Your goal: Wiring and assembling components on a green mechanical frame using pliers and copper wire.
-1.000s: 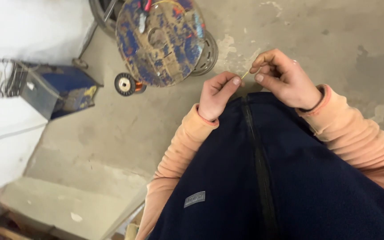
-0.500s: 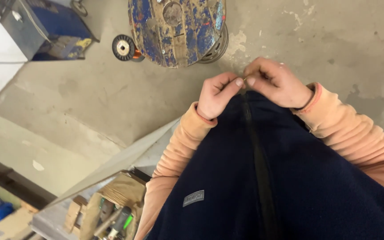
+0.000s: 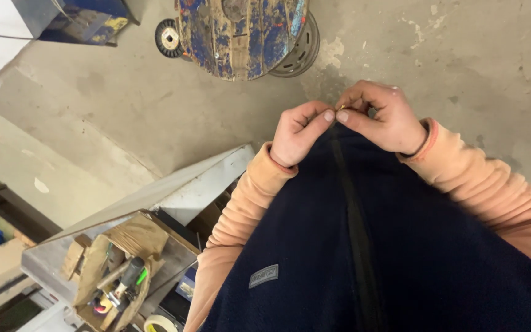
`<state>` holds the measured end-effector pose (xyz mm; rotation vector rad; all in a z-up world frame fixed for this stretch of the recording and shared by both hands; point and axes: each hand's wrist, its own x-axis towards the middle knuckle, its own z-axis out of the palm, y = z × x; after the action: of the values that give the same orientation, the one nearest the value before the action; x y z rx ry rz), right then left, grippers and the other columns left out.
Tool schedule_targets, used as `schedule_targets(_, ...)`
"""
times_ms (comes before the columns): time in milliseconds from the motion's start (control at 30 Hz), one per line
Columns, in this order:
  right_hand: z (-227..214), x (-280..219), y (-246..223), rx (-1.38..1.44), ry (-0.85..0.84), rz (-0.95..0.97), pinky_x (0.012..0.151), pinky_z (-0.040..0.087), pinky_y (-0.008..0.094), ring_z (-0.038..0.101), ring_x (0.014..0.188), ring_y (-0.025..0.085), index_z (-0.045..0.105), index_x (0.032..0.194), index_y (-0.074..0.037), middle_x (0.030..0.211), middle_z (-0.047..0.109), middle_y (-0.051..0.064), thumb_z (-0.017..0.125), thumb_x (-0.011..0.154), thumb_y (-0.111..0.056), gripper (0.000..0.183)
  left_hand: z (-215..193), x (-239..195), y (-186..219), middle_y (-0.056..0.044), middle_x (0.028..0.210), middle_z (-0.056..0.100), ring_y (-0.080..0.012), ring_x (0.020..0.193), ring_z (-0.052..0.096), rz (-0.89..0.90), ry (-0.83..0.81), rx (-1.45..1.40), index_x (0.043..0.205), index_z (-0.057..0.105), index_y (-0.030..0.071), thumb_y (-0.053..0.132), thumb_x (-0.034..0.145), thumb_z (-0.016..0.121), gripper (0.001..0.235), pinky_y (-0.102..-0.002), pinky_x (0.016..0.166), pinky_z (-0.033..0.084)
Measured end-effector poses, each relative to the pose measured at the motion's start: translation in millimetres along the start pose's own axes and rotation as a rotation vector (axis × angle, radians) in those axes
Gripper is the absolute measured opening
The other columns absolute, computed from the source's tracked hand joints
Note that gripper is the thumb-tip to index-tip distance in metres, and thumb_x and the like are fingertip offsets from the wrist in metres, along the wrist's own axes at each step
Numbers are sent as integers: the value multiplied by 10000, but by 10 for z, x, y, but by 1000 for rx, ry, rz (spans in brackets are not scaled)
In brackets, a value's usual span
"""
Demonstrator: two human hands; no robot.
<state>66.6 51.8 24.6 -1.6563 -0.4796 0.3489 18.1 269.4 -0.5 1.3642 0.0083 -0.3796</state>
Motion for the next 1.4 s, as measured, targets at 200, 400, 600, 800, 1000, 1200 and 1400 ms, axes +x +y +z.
schedule_targets(200,-106,-8,-5,-77,-25,-12,605,453,240,569,662,70,726,1022,-55,809,690,15,767,953,-94,90,255,-44,522,-72,983,711,-137,904,643,143,166,475,1126,705,27,99,973,730,171,-272,803,525)
schedule_targets(400,-184,-21,-63,-96,-82,14,604,487,249,617,673,74,739,992,-52,815,711,34,814,903,-117,133,267,-43,812,-82,1216,669,-280,1099,667,560,103,832,1208,692,91,59,913,744,301,-362,951,553)
schedule_targets(600,-195,-64,-54,-78,-141,61,615,498,247,614,682,81,748,990,-49,796,715,34,829,888,-133,156,245,-78,797,-15,1119,690,-231,985,701,611,44,940,1131,730,147,97,900,784,243,-349,847,565)
schedule_targets(800,-159,-78,-89,-36,-165,71,630,511,230,635,702,61,750,991,-49,814,732,20,819,887,-133,151,199,-117,772,-15,1072,702,-228,914,703,627,30,946,1065,733,138,94,874,801,208,-347,789,559)
schedule_targets(1000,-105,-79,-103,-12,-158,76,612,491,226,608,684,47,752,990,-52,798,725,8,813,900,-135,137,161,-159,727,-18,1043,705,-228,900,713,620,74,890,1039,730,130,71,867,807,197,-342,783,573)
schedule_targets(1200,-29,-91,-107,-54,-132,92,569,441,229,548,633,40,755,953,-54,746,695,1,820,891,-139,124,137,-208,662,-18,1025,707,-221,862,721,607,131,854,1022,740,125,54,866,815,187,-324,759,579)
schedule_targets(1400,34,-73,-115,-36,-104,74,570,445,229,556,640,34,755,948,-58,746,698,-1,812,906,-144,112,120,-225,685,-28,1017,713,-177,828,727,486,160,719,1017,739,102,46,886,806,157,-293,737,587)
